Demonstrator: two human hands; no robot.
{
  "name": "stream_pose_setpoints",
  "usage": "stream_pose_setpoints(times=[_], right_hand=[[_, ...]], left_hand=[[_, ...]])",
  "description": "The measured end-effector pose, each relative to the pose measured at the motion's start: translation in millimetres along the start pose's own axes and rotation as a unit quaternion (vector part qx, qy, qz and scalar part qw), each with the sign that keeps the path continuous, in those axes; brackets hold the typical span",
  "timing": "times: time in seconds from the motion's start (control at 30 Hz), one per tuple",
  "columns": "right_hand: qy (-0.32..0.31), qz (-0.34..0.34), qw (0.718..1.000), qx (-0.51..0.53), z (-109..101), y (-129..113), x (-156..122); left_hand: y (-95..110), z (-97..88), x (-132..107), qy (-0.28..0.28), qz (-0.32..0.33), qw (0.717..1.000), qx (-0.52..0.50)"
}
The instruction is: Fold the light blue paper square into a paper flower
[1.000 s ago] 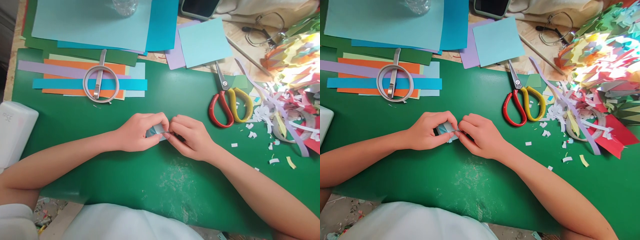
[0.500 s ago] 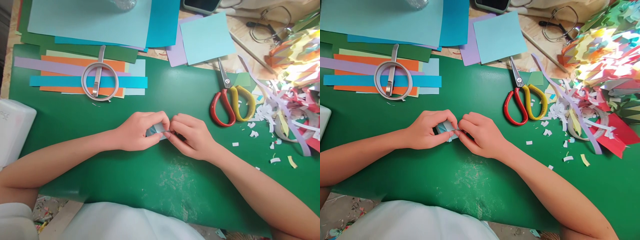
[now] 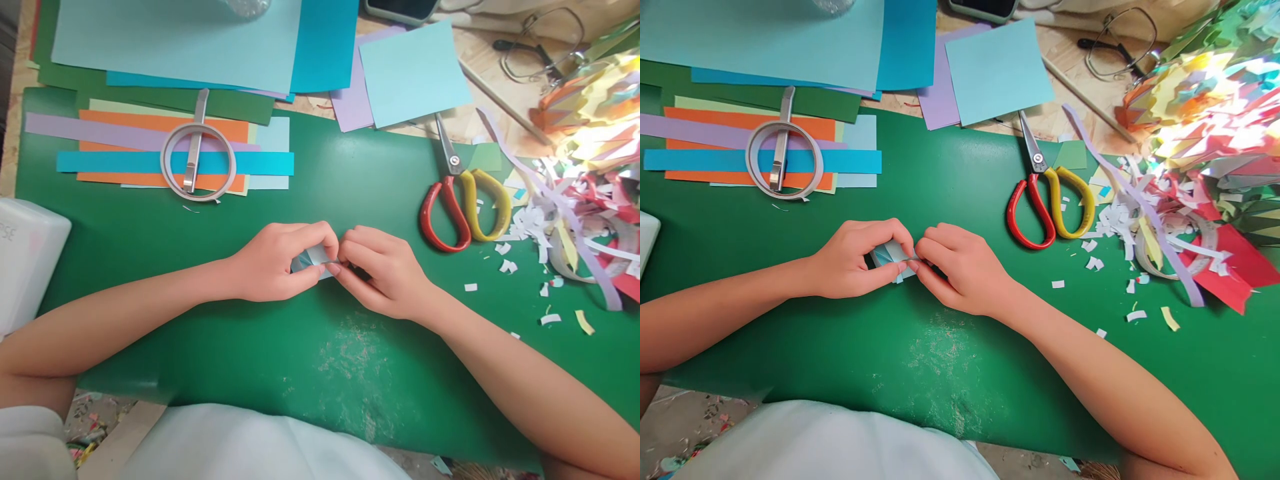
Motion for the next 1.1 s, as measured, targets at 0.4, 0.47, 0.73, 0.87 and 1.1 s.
stream_pose_setpoints(times=[0.4, 0.47, 0.73, 0.87, 1.1], right_hand=[[0.002, 0.001, 1.0, 0.0, 0.3, -0.5, 0.3], [0.002, 0.001, 1.0, -0.001, 0.2, -0.4, 0.5], [-0.002, 0.006, 1.0, 0.0, 0.2, 0.0, 0.3], [-0.001, 0.001, 1.0, -0.002, 0.0, -0.6, 0.4], [-0.004, 0.003, 1.0, -0.012, 0.3, -0.5, 0.0]], left_hand=[[-0.6, -0.2, 0.0, -0.005, -0.001, 1.0, 0.005], [-0.8, -0.1, 0.0, -0.005, -0.002, 1.0, 0.006], [-1.4, 0.2, -0.8, -0.014, -0.017, 1.0, 0.013], [-0.7, 0.4, -0.7, -0.012, -0.011, 1.0, 0.015], [-0.4, 0.4, -1.1, -0.011, -0.004, 1.0, 0.02]])
Point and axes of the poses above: each hand's wrist, its own x-axis towards the middle knuckle, its own z-axis out of the palm, y = z × x, the point moved 5 cm from there along x, towards the middle knuckle, and after that the axes turned 1 degree about -x, right-handed, at the moved point
